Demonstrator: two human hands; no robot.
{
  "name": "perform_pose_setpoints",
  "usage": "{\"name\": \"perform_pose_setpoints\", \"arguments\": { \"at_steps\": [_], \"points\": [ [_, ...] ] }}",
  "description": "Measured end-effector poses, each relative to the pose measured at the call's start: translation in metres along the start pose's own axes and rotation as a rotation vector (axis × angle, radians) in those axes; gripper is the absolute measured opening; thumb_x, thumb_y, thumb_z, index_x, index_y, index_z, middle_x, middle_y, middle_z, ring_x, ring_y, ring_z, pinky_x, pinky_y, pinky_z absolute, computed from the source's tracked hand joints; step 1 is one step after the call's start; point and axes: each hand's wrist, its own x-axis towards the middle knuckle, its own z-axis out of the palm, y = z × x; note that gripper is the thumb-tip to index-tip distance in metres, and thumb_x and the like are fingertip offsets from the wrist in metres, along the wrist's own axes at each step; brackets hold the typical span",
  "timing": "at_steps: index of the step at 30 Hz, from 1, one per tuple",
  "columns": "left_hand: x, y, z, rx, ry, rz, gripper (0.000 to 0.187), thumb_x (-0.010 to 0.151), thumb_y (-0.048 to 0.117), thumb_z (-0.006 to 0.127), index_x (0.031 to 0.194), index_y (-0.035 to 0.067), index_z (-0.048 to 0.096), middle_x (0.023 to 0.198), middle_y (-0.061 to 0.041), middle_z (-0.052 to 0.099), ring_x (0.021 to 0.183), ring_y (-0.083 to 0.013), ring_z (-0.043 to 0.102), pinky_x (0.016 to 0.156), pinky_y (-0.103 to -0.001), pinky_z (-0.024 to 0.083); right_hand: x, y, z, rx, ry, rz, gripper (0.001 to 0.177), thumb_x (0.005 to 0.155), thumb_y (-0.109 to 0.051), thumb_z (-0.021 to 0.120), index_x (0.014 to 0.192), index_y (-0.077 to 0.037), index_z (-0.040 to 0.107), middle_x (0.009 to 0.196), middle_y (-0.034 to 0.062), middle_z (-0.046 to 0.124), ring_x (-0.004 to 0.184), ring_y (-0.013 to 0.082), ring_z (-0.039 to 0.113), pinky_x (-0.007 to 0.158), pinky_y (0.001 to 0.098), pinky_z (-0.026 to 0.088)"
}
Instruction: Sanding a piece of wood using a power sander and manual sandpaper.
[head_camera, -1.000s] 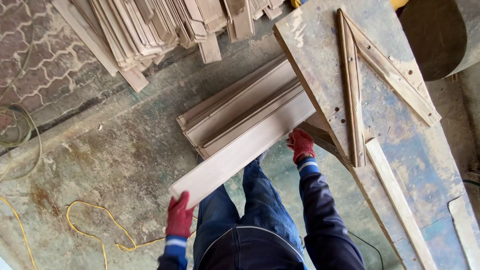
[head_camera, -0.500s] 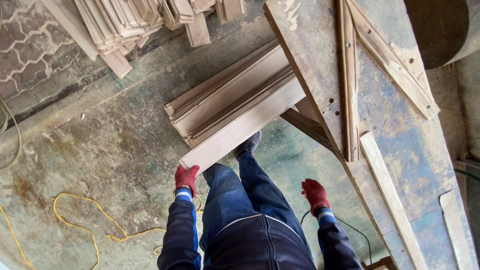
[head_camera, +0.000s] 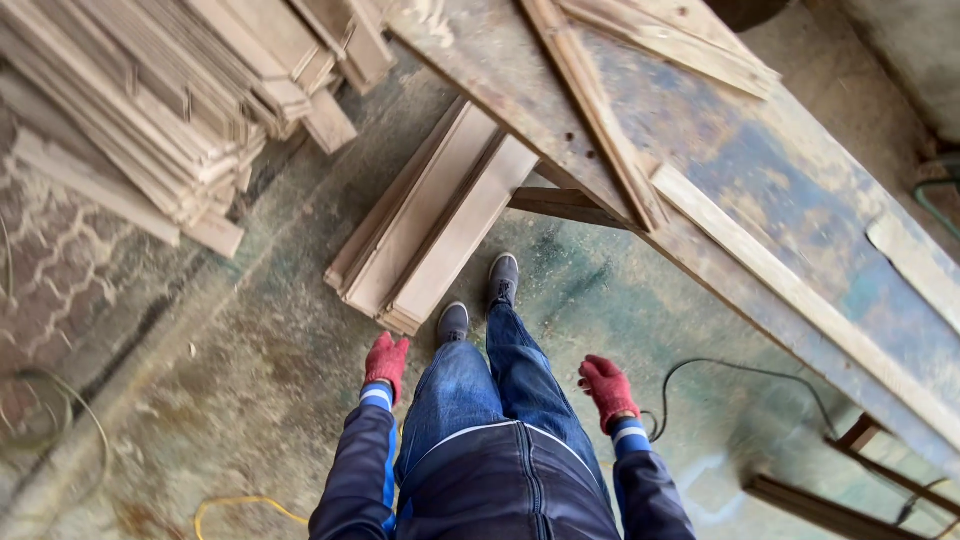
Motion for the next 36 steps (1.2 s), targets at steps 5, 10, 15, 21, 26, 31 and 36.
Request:
{"name": "perform_pose_setpoints", "arguments": {
  "at_steps": [5, 10, 15, 21, 26, 31, 36],
  "points": [
    [0.013, 0.002, -0.015, -0.908, -0.255, -0.189, 0.052, 0.104, 0.025, 0.055, 0.148, -0.003, 0.047, 0.152, -0.022, 0.048, 0.145, -0.0360, 0.044, 0.125, -0.043, 0.032, -0.011, 0.077, 0.001, 0.169, 0.052, 0.018, 0.050, 0.090, -0.024, 0.081, 0.134, -0.005, 0.066, 0.101, 0.0237, 0.074, 0.074, 0.0293, 0.074, 0.069, 0.0359, 0.062],
    [-0.036, 0.079, -0.008, 0.671, -0.109, 0.292, 0.063, 0.088, 0.034, 0.072, 0.146, 0.012, 0.059, 0.147, -0.006, 0.063, 0.133, -0.0266, 0.060, 0.111, -0.037, 0.048, -0.067, 0.095, -0.048, 0.444, 0.186, 0.053, 0.035, 0.091, -0.018, 0.068, 0.121, 0.000, 0.073, 0.089, 0.0092, 0.070, 0.070, 0.0203, 0.063, 0.064, 0.0309, 0.050],
    [-0.088, 0.166, 0.051, 0.813, -0.139, 0.387, 0.057, 0.092, 0.025, 0.071, 0.145, 0.007, 0.060, 0.145, -0.008, 0.065, 0.136, -0.0274, 0.057, 0.117, -0.038, 0.044, -0.100, 0.167, -0.107, 0.976, 0.352, 0.061, 0.036, 0.092, -0.017, 0.067, 0.125, -0.003, 0.069, 0.090, 0.0115, 0.070, 0.070, 0.0217, 0.065, 0.062, 0.0313, 0.049],
    [-0.147, 0.233, 0.214, 0.842, -0.290, 0.616, 0.053, 0.089, 0.028, 0.074, 0.136, 0.003, 0.067, 0.131, -0.010, 0.071, 0.114, -0.0280, 0.064, 0.098, -0.038, 0.051, -0.130, 0.243, -0.188, 1.366, 0.569, 0.010, 0.035, 0.096, -0.021, 0.064, 0.125, -0.001, 0.067, 0.103, 0.0184, 0.074, 0.076, 0.0255, 0.068, 0.066, 0.0342, 0.054],
    [-0.267, 0.224, 0.406, 0.533, -0.555, 0.522, 0.044, 0.096, 0.014, 0.068, 0.139, 0.006, 0.065, 0.097, -0.012, 0.069, 0.081, -0.0215, 0.062, 0.077, -0.038, 0.055, -0.160, 0.280, -0.299, 1.438, 0.695, -0.014, 0.034, 0.096, -0.016, 0.064, 0.125, 0.002, 0.067, 0.100, 0.0194, 0.074, 0.074, 0.0247, 0.068, 0.065, 0.0356, 0.058],
    [-0.429, 0.178, 0.588, 0.297, -1.050, 0.387, 0.043, 0.094, 0.011, 0.069, 0.136, 0.002, 0.064, 0.105, -0.013, 0.073, 0.085, -0.0246, 0.068, 0.072, -0.036, 0.056, -0.181, 0.314, -0.464, 1.337, 0.879, -0.361, 0.028, 0.096, -0.017, 0.066, 0.117, 0.000, 0.072, 0.090, 0.0127, 0.071, 0.074, 0.0228, 0.065, 0.066, 0.0331, 0.052],
    [-0.623, 0.169, 0.661, 0.501, -1.220, 0.437, 0.053, 0.091, 0.004, 0.070, 0.143, 0.008, 0.062, 0.118, -0.013, 0.069, 0.097, -0.0220, 0.065, 0.082, -0.035, 0.054, -0.214, 0.301, -0.626, 1.135, 1.068, -0.482, 0.020, 0.096, -0.011, 0.067, 0.109, 0.001, 0.076, 0.089, 0.0094, 0.073, 0.075, 0.0178, 0.066, 0.071, 0.0289, 0.056]
  ]
}}
